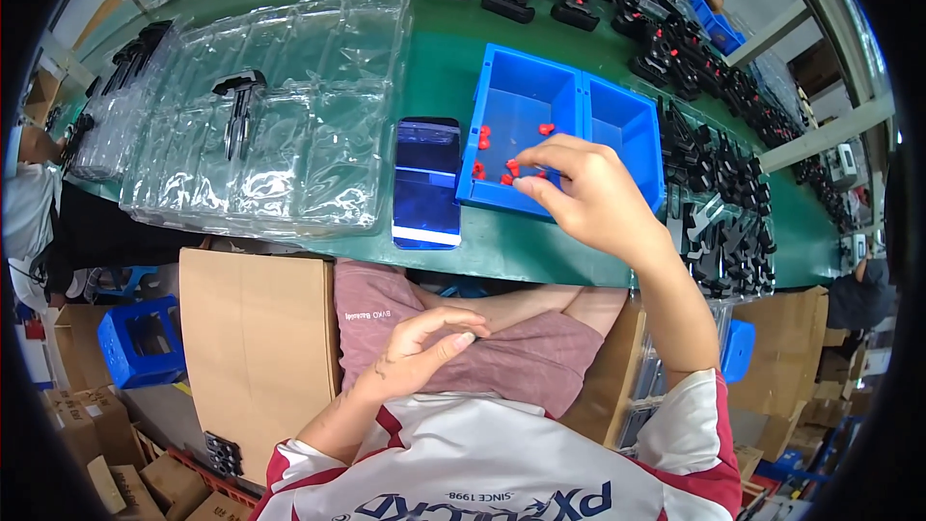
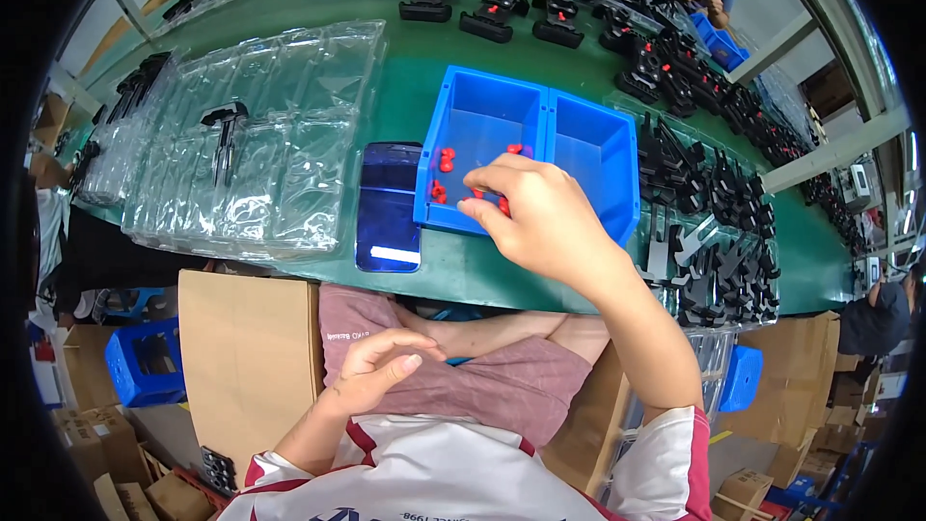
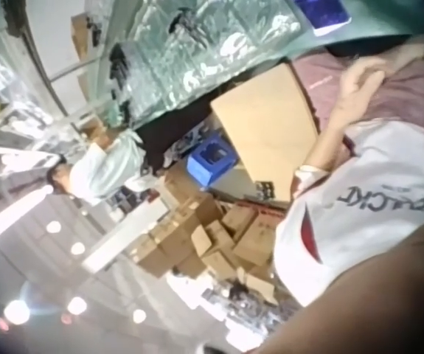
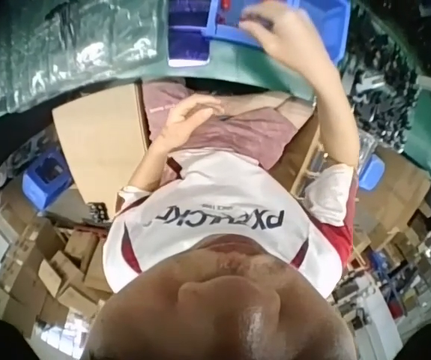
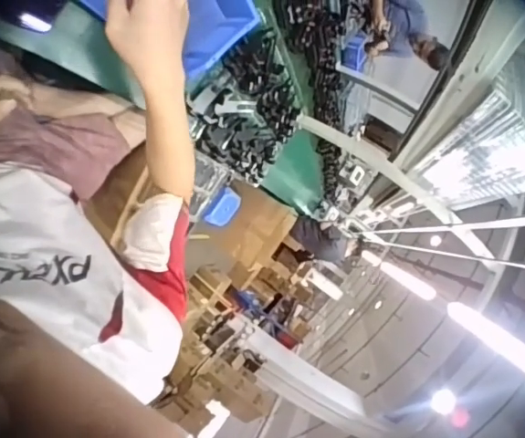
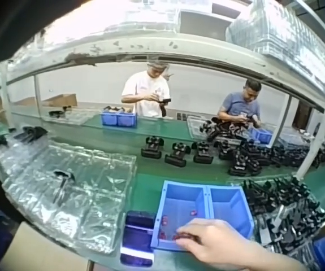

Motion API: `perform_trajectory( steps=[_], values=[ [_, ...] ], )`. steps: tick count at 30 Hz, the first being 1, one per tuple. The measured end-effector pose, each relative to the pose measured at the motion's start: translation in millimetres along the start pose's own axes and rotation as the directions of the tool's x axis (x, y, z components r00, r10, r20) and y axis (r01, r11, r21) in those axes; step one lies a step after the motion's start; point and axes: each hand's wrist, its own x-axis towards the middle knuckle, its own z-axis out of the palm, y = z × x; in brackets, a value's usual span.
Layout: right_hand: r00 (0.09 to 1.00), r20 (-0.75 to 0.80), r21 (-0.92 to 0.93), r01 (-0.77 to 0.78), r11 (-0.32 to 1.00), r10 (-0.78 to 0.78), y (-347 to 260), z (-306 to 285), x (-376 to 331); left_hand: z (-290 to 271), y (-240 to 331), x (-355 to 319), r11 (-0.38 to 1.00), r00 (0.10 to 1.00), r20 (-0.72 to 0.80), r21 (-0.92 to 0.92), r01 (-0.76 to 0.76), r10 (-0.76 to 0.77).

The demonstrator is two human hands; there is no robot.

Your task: The recorder is assembling components of toy remote controls by attaching small red plastic parts to black plastic housings on an assembly line.

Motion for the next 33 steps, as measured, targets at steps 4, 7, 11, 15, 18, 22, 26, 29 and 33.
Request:
perform_trajectory(
  steps=[4,7,11,15,18,22,26,29,33],
  values=[
    [0.995,0.075,-0.254,0.080,0.964,-0.063,7.8,11.0,25.6,-24.0,-2.8,-25.5,0.981,0.981,-0.175,0.160,0.109,-0.080],
    [0.970,0.203,-0.498,-0.018,0.867,0.136,8.0,15.6,42.7,-50.1,1.4,-59.0,0.958,0.914,-0.380,0.178,0.226,-0.145],
    [0.928,0.323,-0.518,0.009,0.855,0.186,6.1,25.7,60.9,-99.4,-15.3,-133.9,0.828,0.673,-0.707,0.231,0.512,-0.218],
    [0.876,0.422,-0.474,-0.006,0.881,0.233,5.9,29.9,72.4,-142.8,-17.9,-241.9,0.504,0.232,-0.936,0.071,0.861,-0.264],
    [0.839,0.486,-0.428,-0.017,0.904,0.246,12.2,31.8,74.9,-161.0,-42.4,-366.5,-0.019,-0.082,-0.984,-0.080,0.997,-0.158],
    [0.831,0.510,-0.465,0.048,0.884,0.222,10.3,37.9,77.0,-94.4,-35.7,-441.2,-0.128,-0.248,-0.959,-0.231,0.964,-0.135],
    [0.795,0.606,-0.255,0.169,0.952,0.021,19.4,15.4,75.9,-90.8,-113.4,-526.6,0.241,-0.288,-0.939,-0.328,0.913,-0.186],
    [0.735,0.657,-0.349,0.096,0.932,0.170,24.6,11.6,72.8,-73.5,-57.1,-444.8,0.224,-0.385,-0.795,-0.528,0.819,-0.468],
    [0.683,0.720,-0.336,0.187,0.923,0.124,16.8,30.1,84.6,-51.7,-46.8,-443.2,0.303,-0.563,-0.751,-0.657,0.690,-0.346]
  ],
)
